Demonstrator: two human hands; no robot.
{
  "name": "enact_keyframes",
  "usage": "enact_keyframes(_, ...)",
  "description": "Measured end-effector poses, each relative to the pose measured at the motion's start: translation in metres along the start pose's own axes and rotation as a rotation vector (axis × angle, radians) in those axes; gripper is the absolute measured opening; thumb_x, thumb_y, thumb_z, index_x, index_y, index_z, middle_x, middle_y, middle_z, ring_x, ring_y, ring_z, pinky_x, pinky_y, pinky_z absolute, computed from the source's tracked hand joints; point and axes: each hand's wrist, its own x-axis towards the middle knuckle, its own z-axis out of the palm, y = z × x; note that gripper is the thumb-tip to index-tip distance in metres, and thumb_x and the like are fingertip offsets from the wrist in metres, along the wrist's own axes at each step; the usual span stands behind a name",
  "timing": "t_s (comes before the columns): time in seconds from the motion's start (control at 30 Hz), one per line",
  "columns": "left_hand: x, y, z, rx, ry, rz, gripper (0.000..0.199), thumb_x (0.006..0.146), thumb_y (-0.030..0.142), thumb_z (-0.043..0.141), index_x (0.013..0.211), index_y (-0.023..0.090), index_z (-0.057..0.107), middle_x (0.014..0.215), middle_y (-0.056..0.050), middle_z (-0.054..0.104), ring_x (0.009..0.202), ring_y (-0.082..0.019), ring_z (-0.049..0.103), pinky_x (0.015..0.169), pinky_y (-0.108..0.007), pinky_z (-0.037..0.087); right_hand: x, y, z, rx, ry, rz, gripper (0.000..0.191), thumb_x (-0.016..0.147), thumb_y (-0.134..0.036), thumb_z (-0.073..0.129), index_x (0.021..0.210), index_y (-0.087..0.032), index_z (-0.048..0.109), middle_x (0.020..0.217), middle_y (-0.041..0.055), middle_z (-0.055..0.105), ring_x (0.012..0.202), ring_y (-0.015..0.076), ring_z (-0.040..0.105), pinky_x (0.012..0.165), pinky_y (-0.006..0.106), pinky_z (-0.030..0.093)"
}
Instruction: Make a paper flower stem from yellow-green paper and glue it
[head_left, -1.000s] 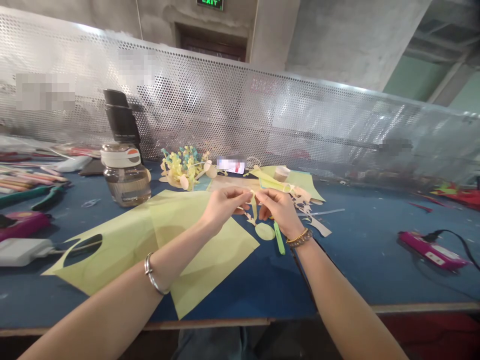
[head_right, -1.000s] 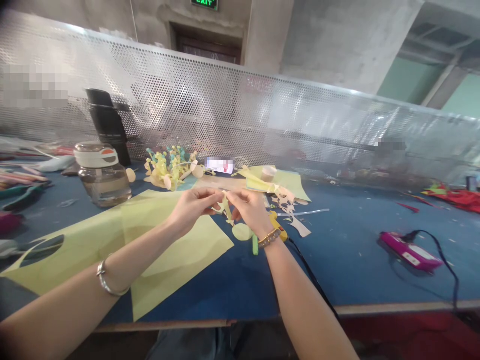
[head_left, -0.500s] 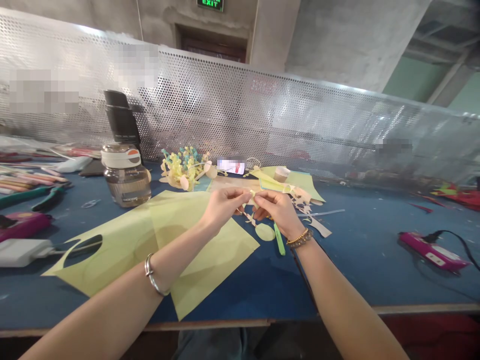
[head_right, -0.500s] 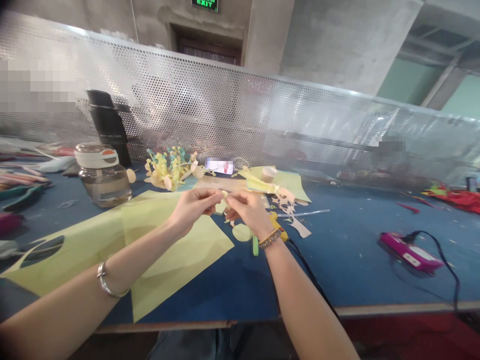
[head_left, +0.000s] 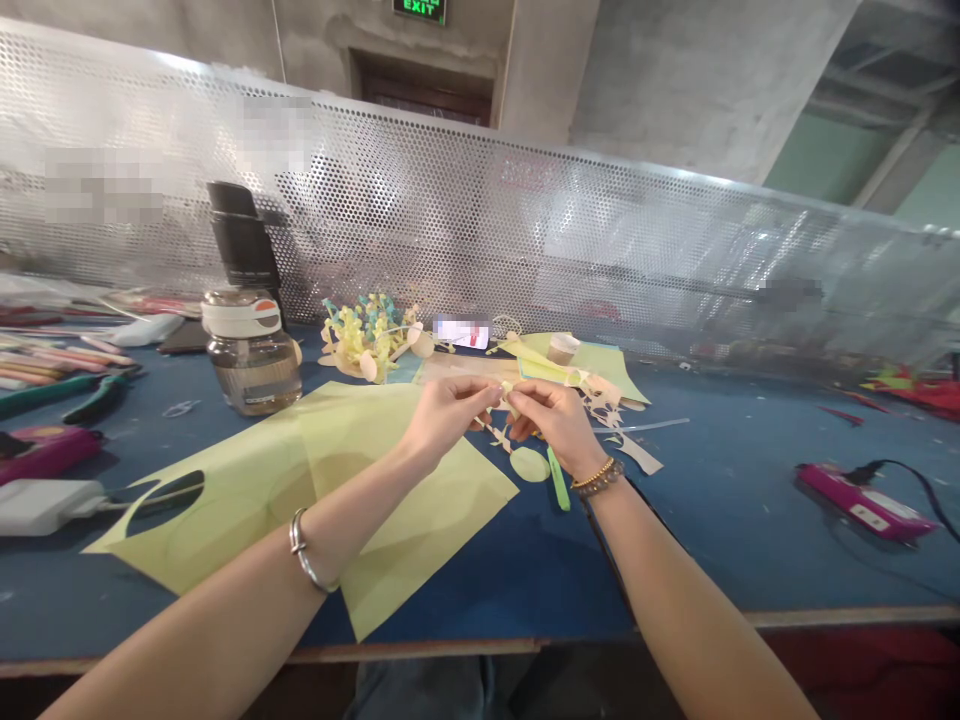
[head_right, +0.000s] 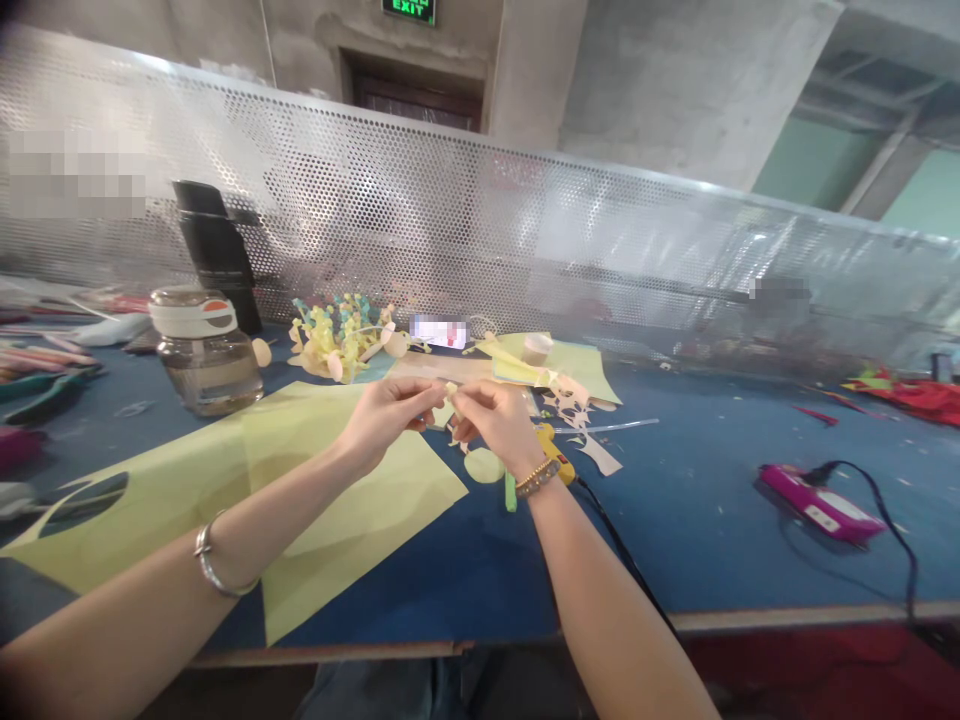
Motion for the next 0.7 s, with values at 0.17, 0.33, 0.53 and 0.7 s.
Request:
enact_keyframes(0.17,-0.0002,0.0002,-0.0006,-0.042,-0.003,-0.022,0.026,0.072,0.041,0.067,0.078,0.016,0.07,0.075,-0.002,0.065,0.057,-0.008,0.055,0.05,-0.019,0.044,-0.0004,-0.0011,-0.0002,0.014,0.018,0.002,0.019,0.077,-0.036,0.062,0.073,-0.017,0.064,0.058,-0.0013,0.062,0.043,0.0101,0.06,0.041,0.02,0.049)
enact_keyframes(0.33,-0.0003,-0.001,-0.0007,0.024,-0.007,0.001,0.023,0.069,0.039,0.071,0.07,0.016,0.069,0.067,-0.001,0.061,0.057,-0.008,0.054,0.051,-0.018,0.042,-0.0004,-0.0008,0.0,0.011,0.009,-0.014,0.019,0.078,-0.035,0.062,0.072,-0.017,0.065,0.058,-0.0009,0.062,0.043,0.0098,0.059,0.041,0.02,0.049)
enact_keyframes(0.53,0.0,-0.001,-0.0005,-0.021,-0.014,-0.024,0.024,0.068,0.039,0.071,0.071,0.015,0.068,0.071,-0.001,0.063,0.057,-0.008,0.054,0.052,-0.018,0.043,-0.0004,-0.0013,0.0002,0.02,0.008,0.008,0.022,0.078,-0.036,0.061,0.072,-0.016,0.064,0.058,-0.0007,0.062,0.043,0.0099,0.06,0.041,0.02,0.049)
enact_keyframes(0.7,-0.0007,0.0008,-0.0009,-0.111,-0.011,-0.062,0.033,0.074,0.048,0.064,0.08,0.016,0.069,0.079,-0.003,0.066,0.06,-0.009,0.057,0.054,-0.02,0.046,-0.0006,-0.0015,-0.0002,0.024,0.019,0.002,0.021,0.079,-0.036,0.06,0.071,-0.016,0.063,0.058,-0.001,0.062,0.043,0.01,0.06,0.04,0.019,0.049)
